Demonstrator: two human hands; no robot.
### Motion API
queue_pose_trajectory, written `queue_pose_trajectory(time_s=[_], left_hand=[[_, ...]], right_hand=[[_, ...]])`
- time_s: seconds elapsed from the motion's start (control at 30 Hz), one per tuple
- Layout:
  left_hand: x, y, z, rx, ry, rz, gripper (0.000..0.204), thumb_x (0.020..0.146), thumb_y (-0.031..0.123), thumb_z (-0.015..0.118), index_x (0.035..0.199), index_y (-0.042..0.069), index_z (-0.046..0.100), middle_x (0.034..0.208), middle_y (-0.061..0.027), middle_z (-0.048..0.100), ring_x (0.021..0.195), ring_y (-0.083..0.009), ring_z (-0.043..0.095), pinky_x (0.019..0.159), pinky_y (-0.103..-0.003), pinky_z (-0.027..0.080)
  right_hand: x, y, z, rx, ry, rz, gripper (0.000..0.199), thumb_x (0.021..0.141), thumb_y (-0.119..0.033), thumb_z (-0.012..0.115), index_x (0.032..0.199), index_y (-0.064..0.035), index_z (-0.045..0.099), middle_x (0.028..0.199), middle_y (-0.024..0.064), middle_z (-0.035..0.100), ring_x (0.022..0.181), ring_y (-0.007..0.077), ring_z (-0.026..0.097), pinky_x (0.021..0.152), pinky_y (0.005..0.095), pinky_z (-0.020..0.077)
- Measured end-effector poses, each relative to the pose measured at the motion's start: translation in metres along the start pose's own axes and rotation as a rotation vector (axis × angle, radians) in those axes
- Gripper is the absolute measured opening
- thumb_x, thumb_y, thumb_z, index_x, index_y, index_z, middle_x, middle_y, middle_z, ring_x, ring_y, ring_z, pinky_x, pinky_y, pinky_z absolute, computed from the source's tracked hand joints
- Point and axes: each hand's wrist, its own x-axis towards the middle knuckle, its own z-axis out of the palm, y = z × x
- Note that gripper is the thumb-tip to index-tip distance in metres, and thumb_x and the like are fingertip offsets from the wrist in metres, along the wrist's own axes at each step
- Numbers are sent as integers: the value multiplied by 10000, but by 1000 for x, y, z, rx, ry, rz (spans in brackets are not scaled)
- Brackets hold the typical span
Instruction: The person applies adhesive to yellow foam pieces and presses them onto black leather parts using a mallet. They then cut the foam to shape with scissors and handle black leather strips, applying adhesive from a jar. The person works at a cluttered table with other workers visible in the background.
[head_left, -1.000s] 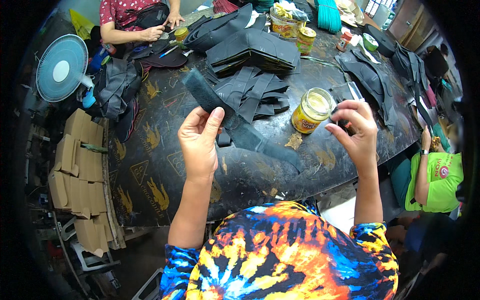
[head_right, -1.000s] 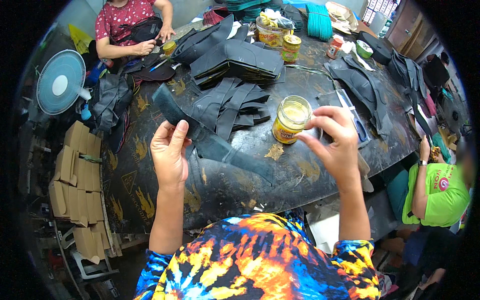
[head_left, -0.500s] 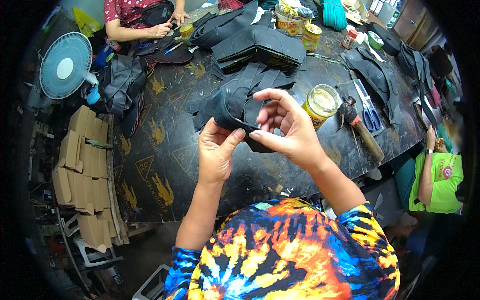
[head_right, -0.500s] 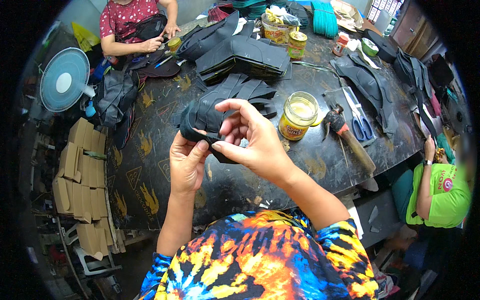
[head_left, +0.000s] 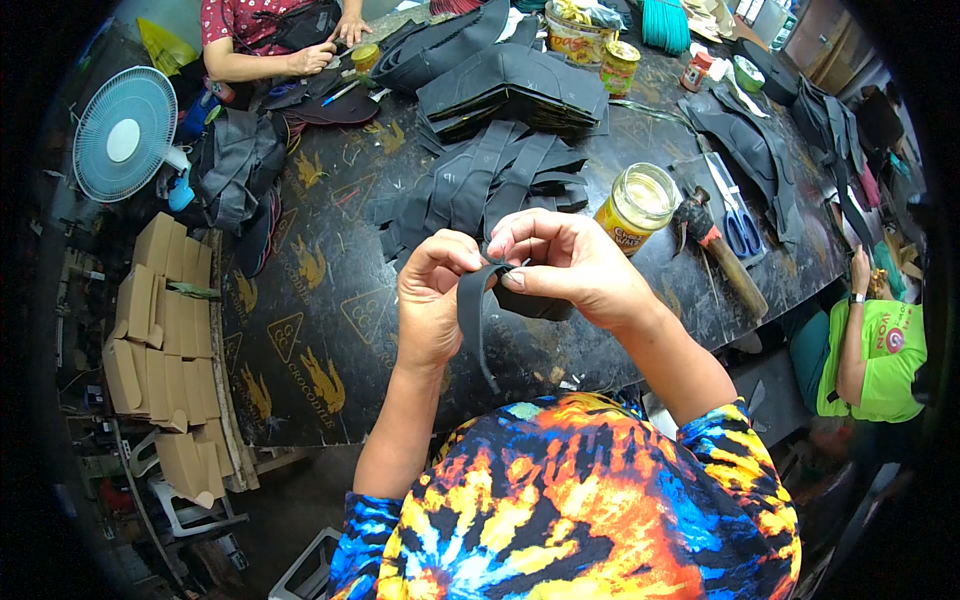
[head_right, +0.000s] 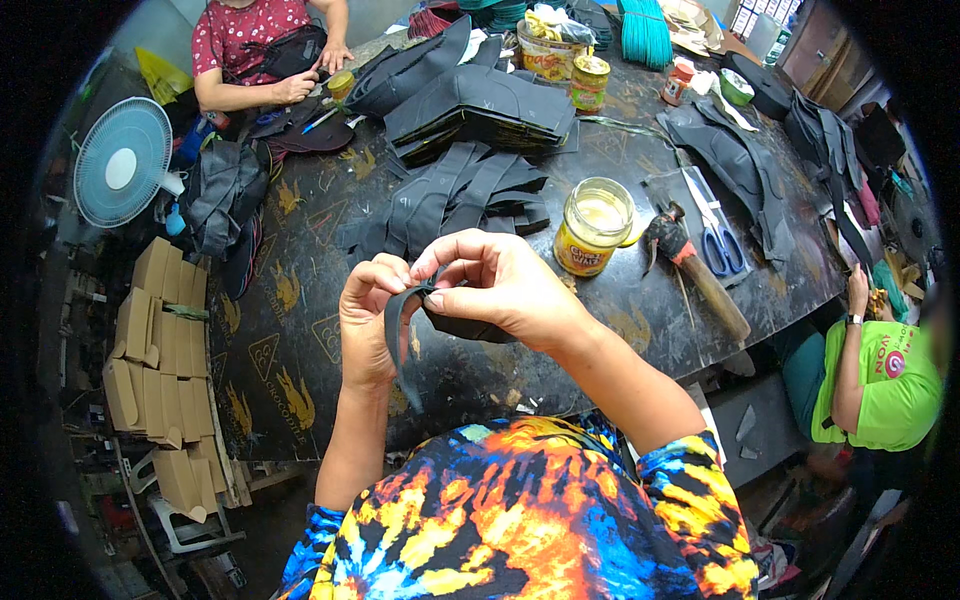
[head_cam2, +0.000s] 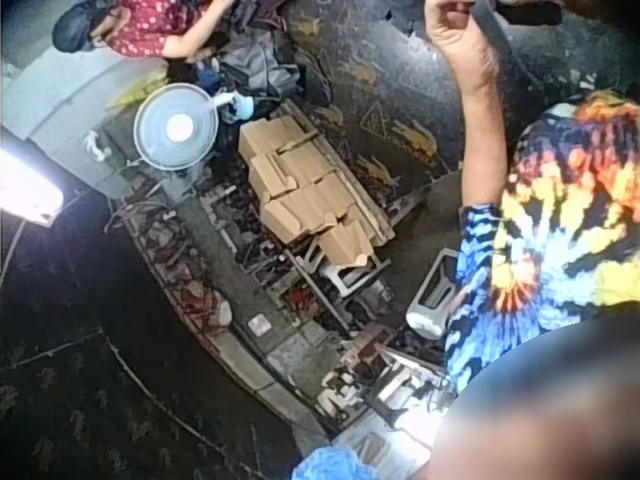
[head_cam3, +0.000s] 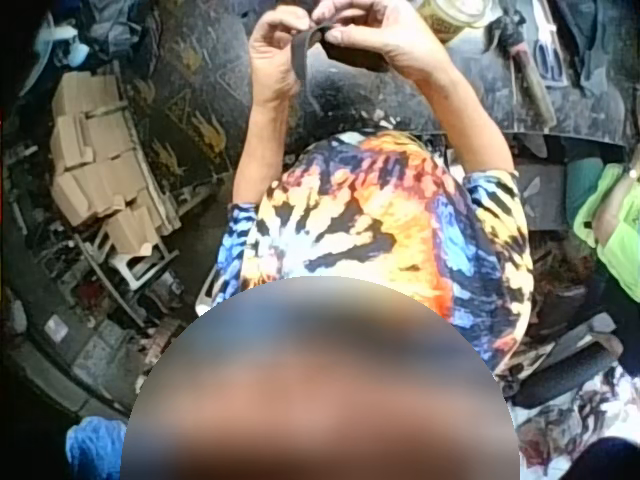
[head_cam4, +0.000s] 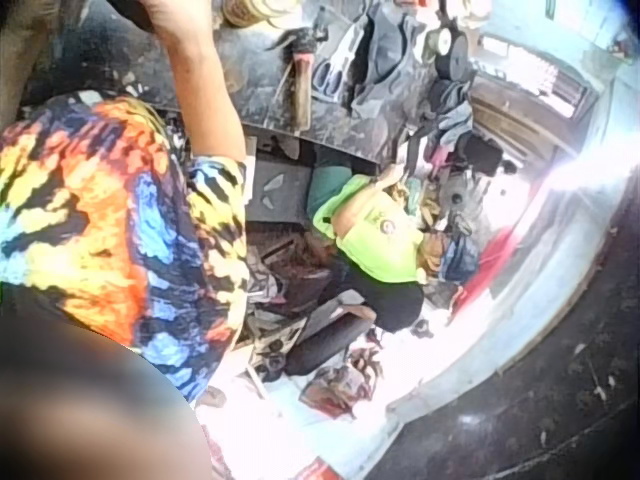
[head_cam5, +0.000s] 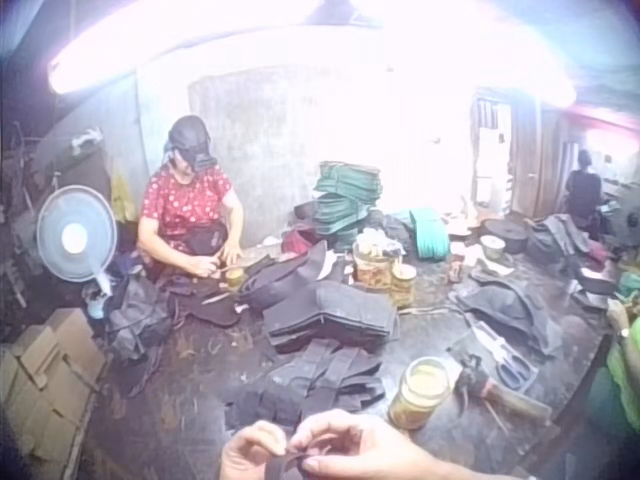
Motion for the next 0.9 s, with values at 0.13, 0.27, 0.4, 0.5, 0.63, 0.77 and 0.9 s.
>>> queue_pose_trajectory(time_s=[0.13, 0.27, 0.4, 0.5, 0.63, 0.77, 0.9], left_hand=[[-1, 2, 0, 21, -11, 4, 197, 824, -47, 787, 951, 29, 657, 1001, -55, 584, 933, -123, 603, 827, -249, 543], [-1, 1, -1, 31, -8, 8, 193, 824, -48, 785, 950, 28, 661, 1004, -60, 586, 935, -124, 602, 829, -248, 535], [-3, 0, -3, 27, 4, 3, 195, 821, -52, 785, 949, 28, 662, 1000, -55, 584, 933, -125, 601, 831, -245, 529], [-4, 0, -4, 33, 13, 7, 197, 816, -53, 787, 945, 27, 661, 997, -53, 586, 928, -127, 597, 827, -244, 523], [-4, 0, -6, 16, -3, 16, 193, 817, -53, 786, 941, 24, 659, 994, -54, 590, 919, -129, 594, 825, -247, 520], [-4, -3, -5, -11, 0, 8, 195, 819, -51, 785, 944, 27, 658, 999, -63, 600, 931, -133, 603, 826, -243, 520], [-7, -7, -3, -23, 26, -25, 203, 832, -40, 783, 966, 37, 652, 1021, -72, 638, 959, -142, 628, 831, -253, 541]], right_hand=[[-2, 2, 1, 33, 31, 16, 371, 822, -51, 805, 1160, -31, 653, 980, -21, 641, 900, 44, 580, 813, 211, 513], [-3, 1, 2, -3, 16, 39, 409, 812, -59, 817, 1182, -29, 645, 1015, -12, 636, 905, 49, 577, 812, 207, 508], [-1, 0, 1, -47, 27, 82, 442, 790, -16, 787, 1205, -16, 635, 1116, 2, 620, 1034, 94, 581, 920, 253, 525], [0, 1, 1, -104, 22, 114, 419, 792, -18, 787, 1189, -17, 654, 1142, 6, 621, 1052, 101, 586, 931, 258, 518], [-1, 5, 1, -30, 8, 54, 325, 806, -9, 780, 1118, -35, 692, 1172, 19, 614, 1086, 102, 593, 941, 265, 513], [-2, 9, 0, 46, 22, 0, 218, 822, -6, 777, 1022, -60, 710, 1217, 31, 595, 1098, 97, 596, 945, 266, 512], [-1, 13, -1, 22, 44, -51, 182, 825, -36, 787, 986, -77, 711, 1228, 32, 594, 1048, 88, 601, 898, 262, 498]])
